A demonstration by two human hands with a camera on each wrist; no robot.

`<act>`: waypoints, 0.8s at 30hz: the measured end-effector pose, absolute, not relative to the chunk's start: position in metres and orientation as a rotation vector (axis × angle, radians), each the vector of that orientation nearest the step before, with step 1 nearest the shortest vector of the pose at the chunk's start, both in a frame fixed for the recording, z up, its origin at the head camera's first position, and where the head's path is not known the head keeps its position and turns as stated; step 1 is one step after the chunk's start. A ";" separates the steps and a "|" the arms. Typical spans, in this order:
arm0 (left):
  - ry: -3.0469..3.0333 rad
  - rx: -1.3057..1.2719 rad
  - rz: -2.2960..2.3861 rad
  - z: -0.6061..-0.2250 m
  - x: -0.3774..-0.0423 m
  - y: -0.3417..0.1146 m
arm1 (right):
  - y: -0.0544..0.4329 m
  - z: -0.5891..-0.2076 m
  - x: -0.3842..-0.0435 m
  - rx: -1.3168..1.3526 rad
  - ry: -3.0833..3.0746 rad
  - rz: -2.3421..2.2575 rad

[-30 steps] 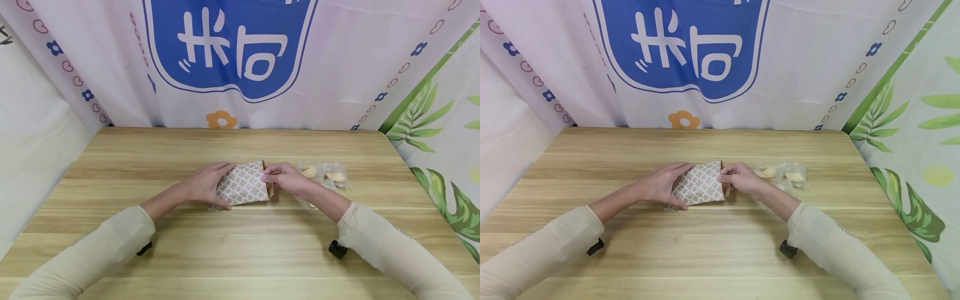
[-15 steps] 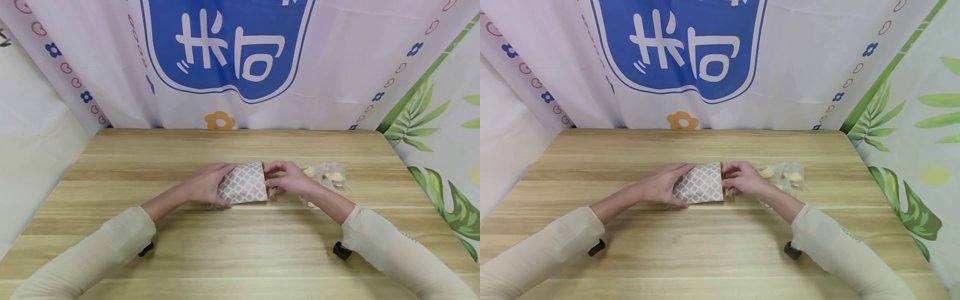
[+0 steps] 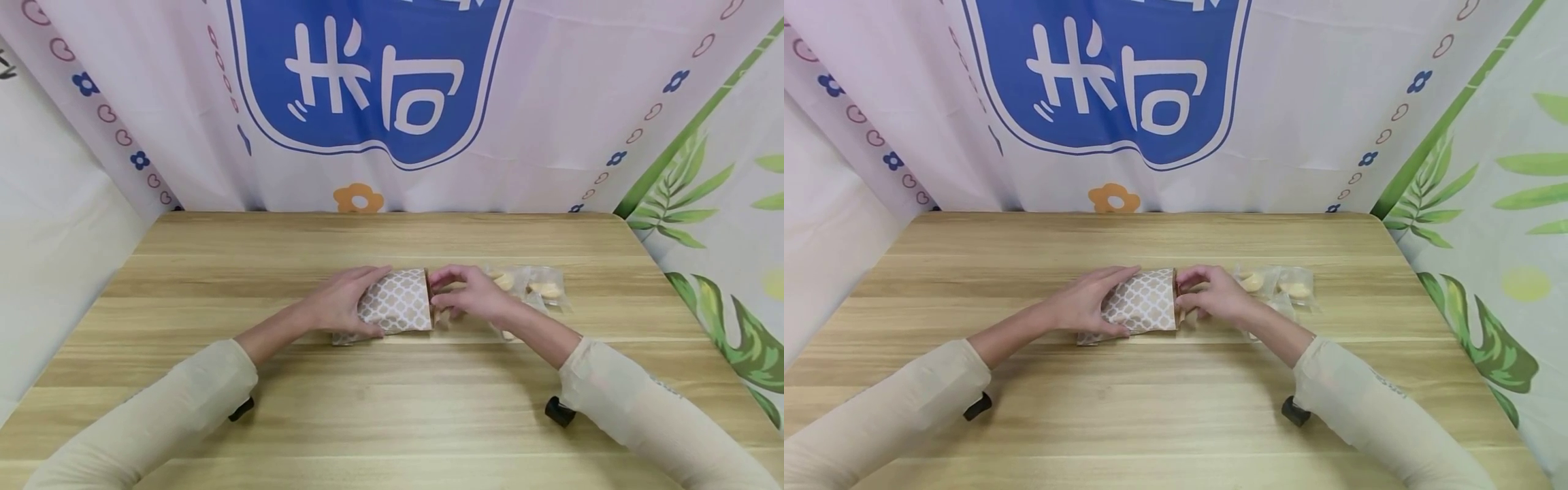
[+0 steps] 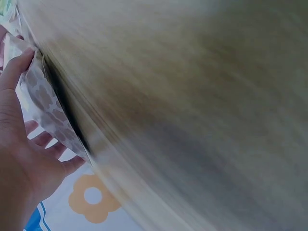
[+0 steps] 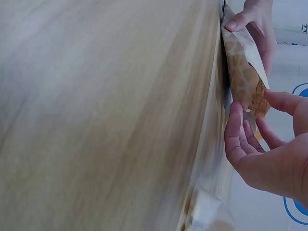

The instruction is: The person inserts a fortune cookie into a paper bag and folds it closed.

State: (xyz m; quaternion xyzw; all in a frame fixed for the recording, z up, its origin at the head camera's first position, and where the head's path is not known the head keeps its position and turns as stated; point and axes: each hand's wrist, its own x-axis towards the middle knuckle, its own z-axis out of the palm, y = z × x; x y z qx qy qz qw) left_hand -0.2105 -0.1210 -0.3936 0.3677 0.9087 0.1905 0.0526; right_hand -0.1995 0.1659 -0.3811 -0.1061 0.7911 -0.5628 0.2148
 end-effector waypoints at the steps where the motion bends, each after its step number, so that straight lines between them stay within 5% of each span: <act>1: 2.761 1.118 0.586 -0.394 -0.210 -0.121 | 0.167 -0.380 -0.199 -0.301 2.199 -1.563; 24: 2.747 1.137 0.645 -0.396 -0.214 -0.122 | 0.192 -0.373 -0.198 -0.500 2.520 -1.396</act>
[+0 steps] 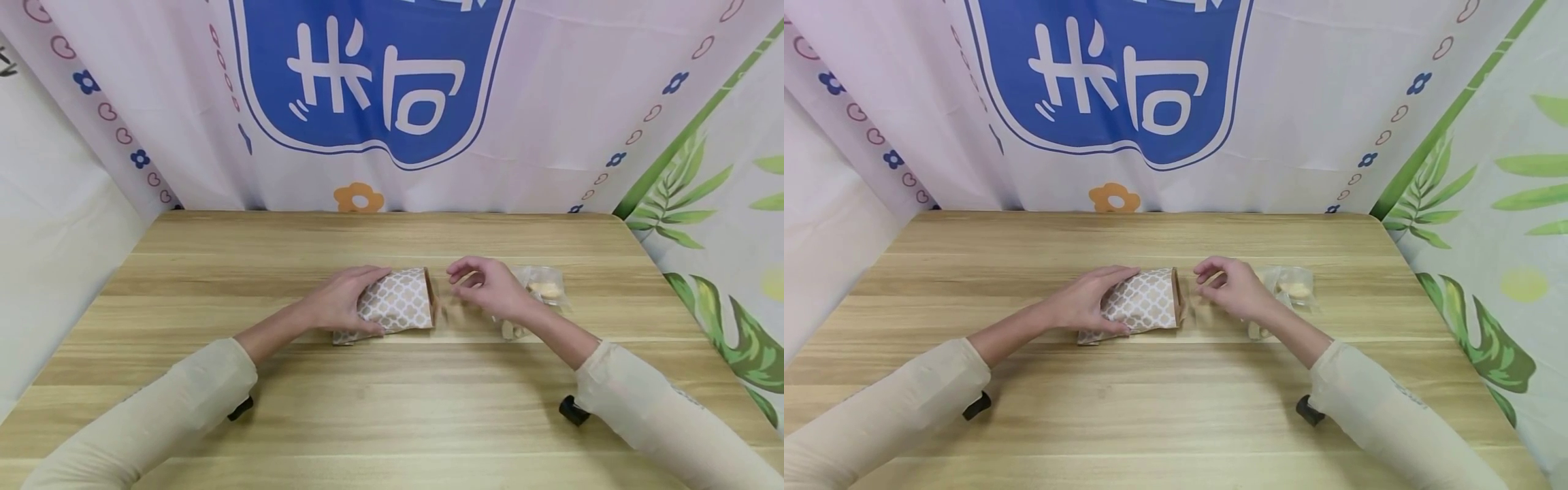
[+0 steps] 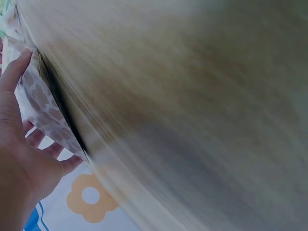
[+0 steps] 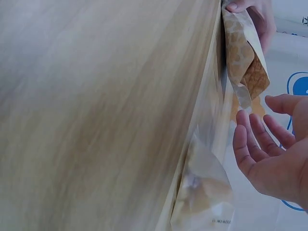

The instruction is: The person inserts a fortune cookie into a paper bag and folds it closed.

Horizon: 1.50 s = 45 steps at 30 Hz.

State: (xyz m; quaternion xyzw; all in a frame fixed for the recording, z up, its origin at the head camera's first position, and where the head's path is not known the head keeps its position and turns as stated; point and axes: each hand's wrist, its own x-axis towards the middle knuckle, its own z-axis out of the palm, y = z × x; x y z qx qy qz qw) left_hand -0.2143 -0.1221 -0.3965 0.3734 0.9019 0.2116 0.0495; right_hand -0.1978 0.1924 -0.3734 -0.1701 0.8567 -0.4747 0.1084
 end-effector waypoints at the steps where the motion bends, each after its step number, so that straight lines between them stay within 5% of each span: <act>1: 2.746 1.134 0.647 -0.397 -0.214 -0.122 | 0.193 -0.373 -0.198 -0.508 2.539 -1.387; 45: 2.735 1.135 0.660 -0.397 -0.214 -0.122 | 0.244 -0.360 -0.209 -0.645 2.987 -0.915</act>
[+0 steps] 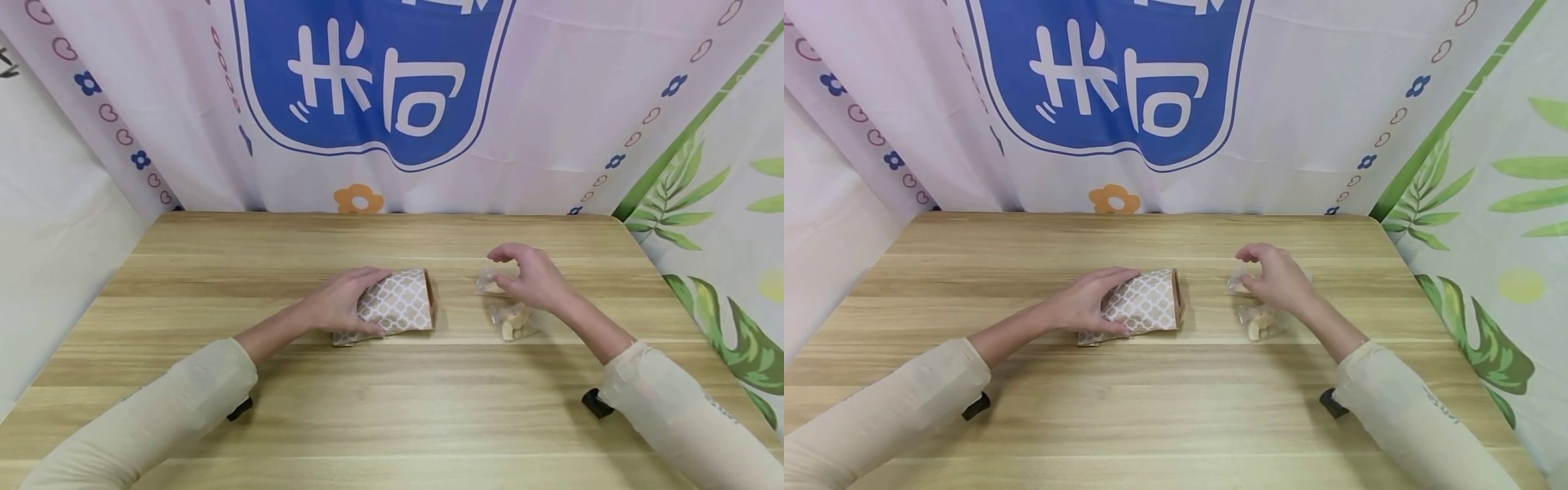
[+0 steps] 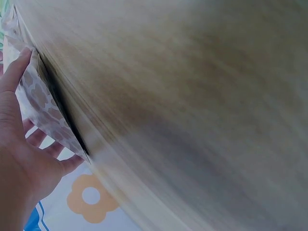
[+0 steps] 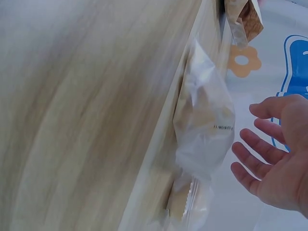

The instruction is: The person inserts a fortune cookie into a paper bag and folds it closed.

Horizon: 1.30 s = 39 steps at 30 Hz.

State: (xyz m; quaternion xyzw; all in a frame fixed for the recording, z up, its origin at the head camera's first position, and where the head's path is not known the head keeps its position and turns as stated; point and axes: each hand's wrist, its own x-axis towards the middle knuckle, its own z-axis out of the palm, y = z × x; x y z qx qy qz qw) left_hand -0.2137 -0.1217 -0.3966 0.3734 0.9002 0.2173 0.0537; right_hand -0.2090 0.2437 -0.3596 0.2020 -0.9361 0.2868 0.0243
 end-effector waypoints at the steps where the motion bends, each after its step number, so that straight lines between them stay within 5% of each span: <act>1: 2.736 1.135 0.660 -0.397 -0.214 -0.122 | 0.245 -0.359 -0.209 0.620 -2.910 0.879; 39: 2.743 1.137 0.655 -0.398 -0.215 -0.122 | 0.267 -0.362 -0.218 0.800 -3.140 0.934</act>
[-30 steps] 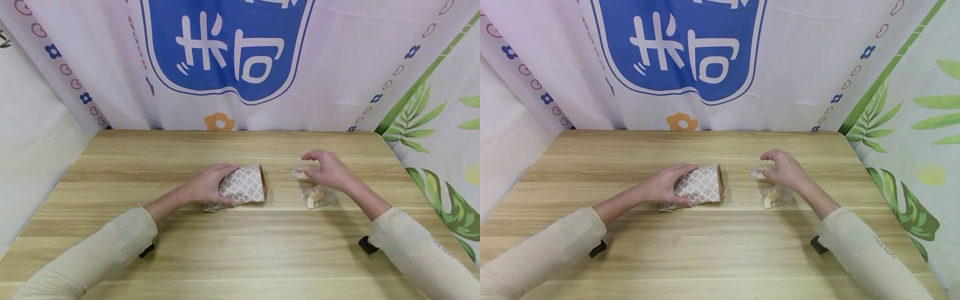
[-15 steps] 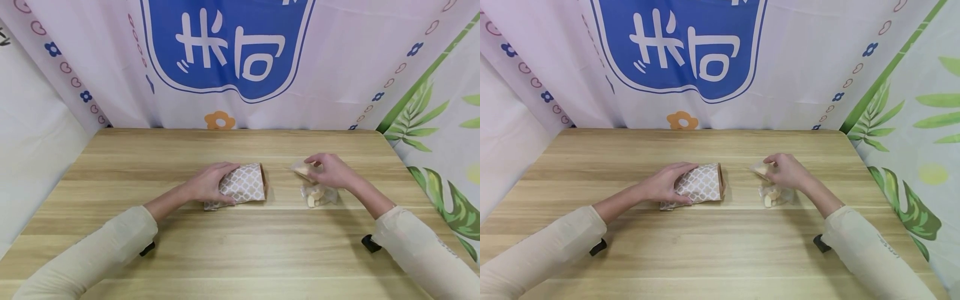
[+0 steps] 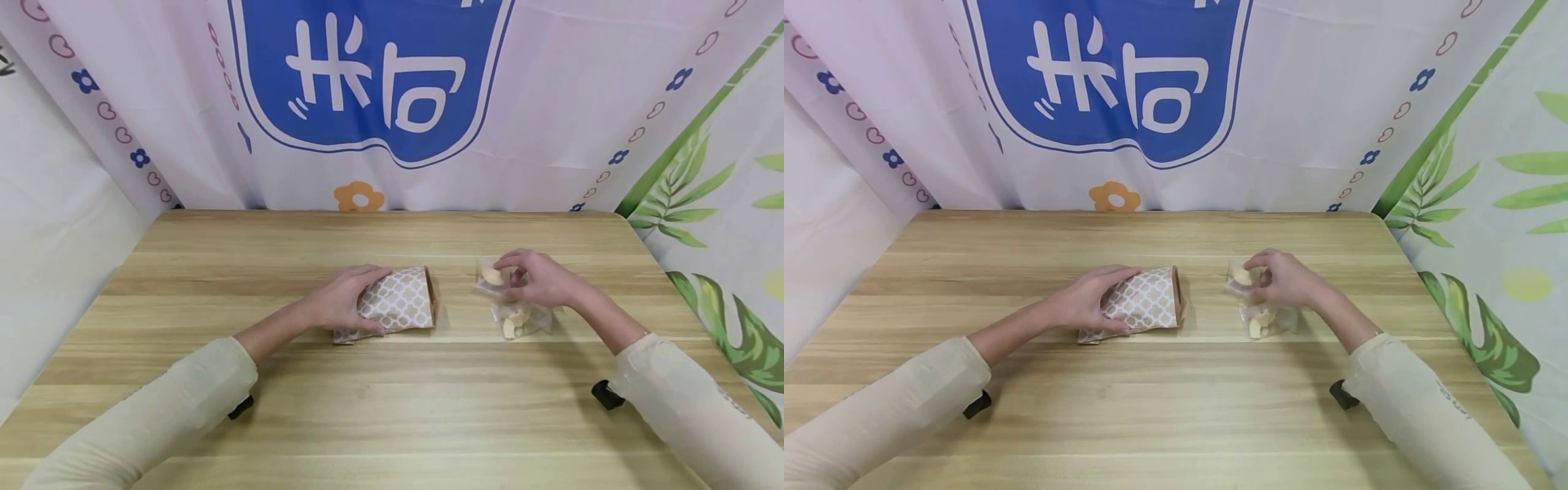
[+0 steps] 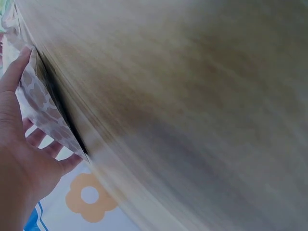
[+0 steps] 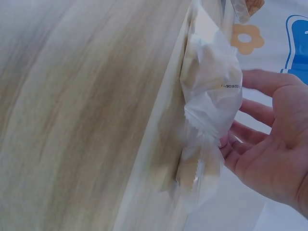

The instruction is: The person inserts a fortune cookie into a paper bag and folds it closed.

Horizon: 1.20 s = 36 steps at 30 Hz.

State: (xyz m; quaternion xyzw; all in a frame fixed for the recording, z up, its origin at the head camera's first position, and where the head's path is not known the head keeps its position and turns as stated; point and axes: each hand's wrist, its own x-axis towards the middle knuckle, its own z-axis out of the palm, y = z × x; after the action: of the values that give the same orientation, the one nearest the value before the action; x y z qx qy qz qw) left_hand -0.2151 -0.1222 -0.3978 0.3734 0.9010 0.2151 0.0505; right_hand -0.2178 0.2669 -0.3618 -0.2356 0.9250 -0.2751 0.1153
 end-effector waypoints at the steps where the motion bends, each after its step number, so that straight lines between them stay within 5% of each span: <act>1: 2.745 1.135 0.651 -0.398 -0.215 -0.122 | 0.267 -0.362 -0.218 -0.682 2.708 -0.808; 36: 2.758 1.134 0.621 -0.397 -0.214 -0.123 | 0.255 -0.368 -0.226 -0.521 2.707 -0.731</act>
State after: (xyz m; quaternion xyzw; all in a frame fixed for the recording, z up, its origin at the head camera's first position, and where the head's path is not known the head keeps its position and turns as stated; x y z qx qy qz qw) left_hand -0.2142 -0.1231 -0.3966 0.3718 0.9044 0.2037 0.0476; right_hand -0.2264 0.2549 -0.3676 -0.1808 0.9392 -0.2535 0.1445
